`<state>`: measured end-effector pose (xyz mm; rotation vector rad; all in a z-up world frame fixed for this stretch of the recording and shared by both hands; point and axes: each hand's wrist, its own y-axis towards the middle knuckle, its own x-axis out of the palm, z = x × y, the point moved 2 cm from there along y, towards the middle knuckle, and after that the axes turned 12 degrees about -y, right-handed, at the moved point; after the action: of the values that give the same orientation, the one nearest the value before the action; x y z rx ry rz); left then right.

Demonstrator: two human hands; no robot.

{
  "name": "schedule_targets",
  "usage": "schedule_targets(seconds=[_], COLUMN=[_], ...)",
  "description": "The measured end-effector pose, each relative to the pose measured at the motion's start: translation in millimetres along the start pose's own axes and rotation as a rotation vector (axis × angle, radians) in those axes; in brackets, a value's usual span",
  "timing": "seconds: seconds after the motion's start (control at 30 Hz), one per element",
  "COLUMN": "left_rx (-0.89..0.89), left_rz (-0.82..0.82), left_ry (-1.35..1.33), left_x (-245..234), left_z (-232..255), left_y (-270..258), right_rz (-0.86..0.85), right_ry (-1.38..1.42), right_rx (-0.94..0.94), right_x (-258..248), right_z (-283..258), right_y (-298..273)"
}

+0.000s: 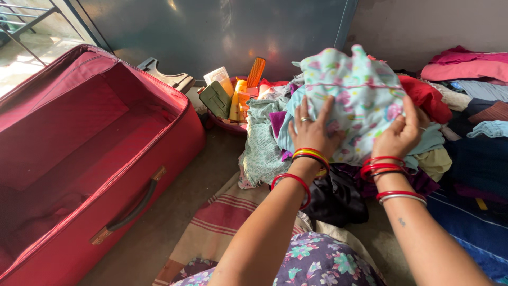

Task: The person sits on the floor and folds several pieces of clothing, including a floral dress, a light blue shirt, and a purple patterned top, then places them into an open red suitcase. The person handles each garment individually, folding and arranging them neatly inside the suitcase.

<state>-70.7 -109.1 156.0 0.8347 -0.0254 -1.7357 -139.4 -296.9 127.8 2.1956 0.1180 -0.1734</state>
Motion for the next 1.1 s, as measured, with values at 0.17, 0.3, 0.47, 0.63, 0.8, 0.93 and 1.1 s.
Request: schedule_targets(seconds=[0.17, 0.3, 0.47, 0.63, 0.8, 0.93, 1.1], left_rx=[0.038, -0.078, -0.162, -0.36, -0.571, -0.52, -0.262], left_rz=[-0.231, -0.363, 0.098, 0.1, -0.157, -0.008, 0.167], left_ry=[0.168, 0.134, -0.237, -0.403, -0.633, -0.7, -0.776], left_x=[2.3, 11.2, 19.4, 18.3, 8.9, -5.2, -32.1], left_z=[17.2, 9.2, -13.9, -32.7, -34.4, -46.0, -64.4], left_y=[-3.9, -4.1, 7.5, 23.5, 25.0, 23.3, 19.1], right_rz=[-0.045, -0.236, -0.068, -0.269, -0.415, -0.457, -0.644], right_ry=[-0.161, -0.348, -0.312, -0.178, -0.177, -0.278, -0.097], right_rx=[0.063, 0.157, -0.133, -0.306, -0.269, -0.253, -0.2], right_x=[1.3, 8.4, -12.1, -10.8, 12.6, 23.3, 40.4], right_z=[77.6, 106.9, 47.9, -22.9, -32.2, -18.6, -15.7], right_y=[-17.6, -24.5, -22.3, -23.8, -38.8, -54.3, -61.4])
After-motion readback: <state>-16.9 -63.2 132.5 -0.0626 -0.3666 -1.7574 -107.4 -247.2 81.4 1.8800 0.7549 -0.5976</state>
